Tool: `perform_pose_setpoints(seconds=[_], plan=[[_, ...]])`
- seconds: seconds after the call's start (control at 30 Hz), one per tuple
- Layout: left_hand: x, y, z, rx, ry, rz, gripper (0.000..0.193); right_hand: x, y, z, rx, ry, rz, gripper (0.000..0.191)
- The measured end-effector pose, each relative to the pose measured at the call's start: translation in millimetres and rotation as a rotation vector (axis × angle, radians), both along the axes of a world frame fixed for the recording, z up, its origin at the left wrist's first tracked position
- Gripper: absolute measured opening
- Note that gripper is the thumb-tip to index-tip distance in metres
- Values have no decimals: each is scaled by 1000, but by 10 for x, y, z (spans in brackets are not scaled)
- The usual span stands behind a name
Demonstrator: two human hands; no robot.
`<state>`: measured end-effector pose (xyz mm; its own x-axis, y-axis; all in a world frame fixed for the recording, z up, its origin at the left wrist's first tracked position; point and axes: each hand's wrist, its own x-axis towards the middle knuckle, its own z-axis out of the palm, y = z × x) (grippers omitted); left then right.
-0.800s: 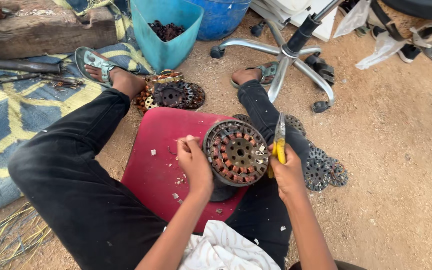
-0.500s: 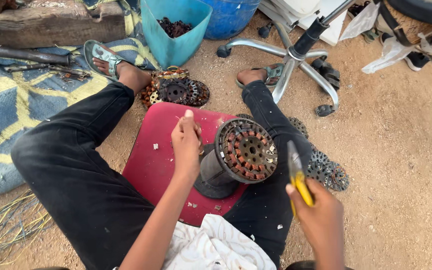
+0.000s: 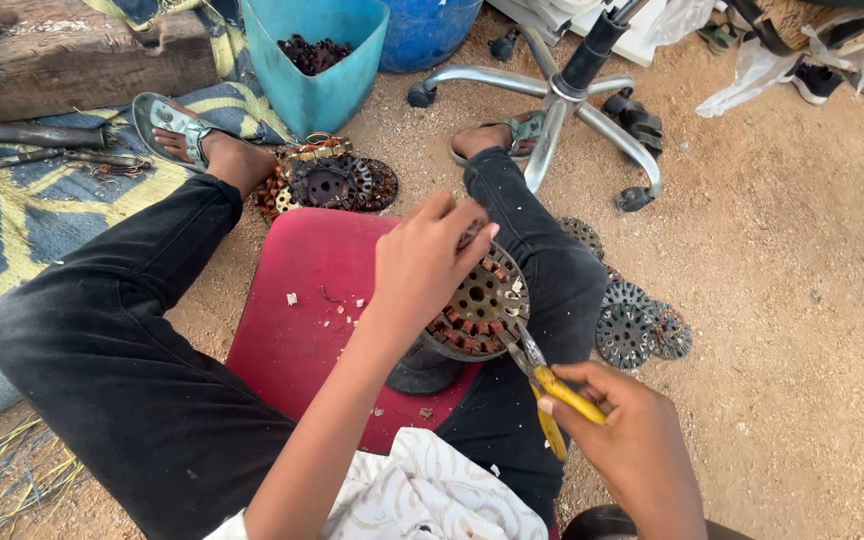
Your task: The person uses yellow pliers to pull copper wire coils out of the slots of a motor stator. The person works on one stator at a time, removing coils and placing them into a nearby blue container.
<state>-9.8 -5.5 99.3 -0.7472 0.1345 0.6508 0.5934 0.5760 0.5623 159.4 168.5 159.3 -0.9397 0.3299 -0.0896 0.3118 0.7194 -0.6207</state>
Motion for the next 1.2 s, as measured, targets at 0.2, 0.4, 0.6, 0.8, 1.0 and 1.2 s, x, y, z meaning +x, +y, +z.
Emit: perform_pose_setpoints(seconds=[0.2, 0.4, 0.6, 0.8, 1.0, 1.2], plan=[[-157, 134, -210, -105, -51, 135, 12, -122, -205, -323, 130, 182, -17, 27], [-198, 136, -334, -111, -32, 129, 11, -227, -125, -556, 308, 120, 36, 34], [-210, 146, -288, -75, -22, 109, 10, -302, 126, -736, -95, -178, 167, 36], [-229, 118, -260, -93, -43, 105, 12, -356, 193, -838, -612, -301, 64, 33], [-233, 138, -305, -62, -41, 110, 10, -309, 116, -831, -318, -258, 3, 33], [-290, 166, -244, -91, -108, 138, 12, -383, 58, -869, 51, 131, 31, 32]])
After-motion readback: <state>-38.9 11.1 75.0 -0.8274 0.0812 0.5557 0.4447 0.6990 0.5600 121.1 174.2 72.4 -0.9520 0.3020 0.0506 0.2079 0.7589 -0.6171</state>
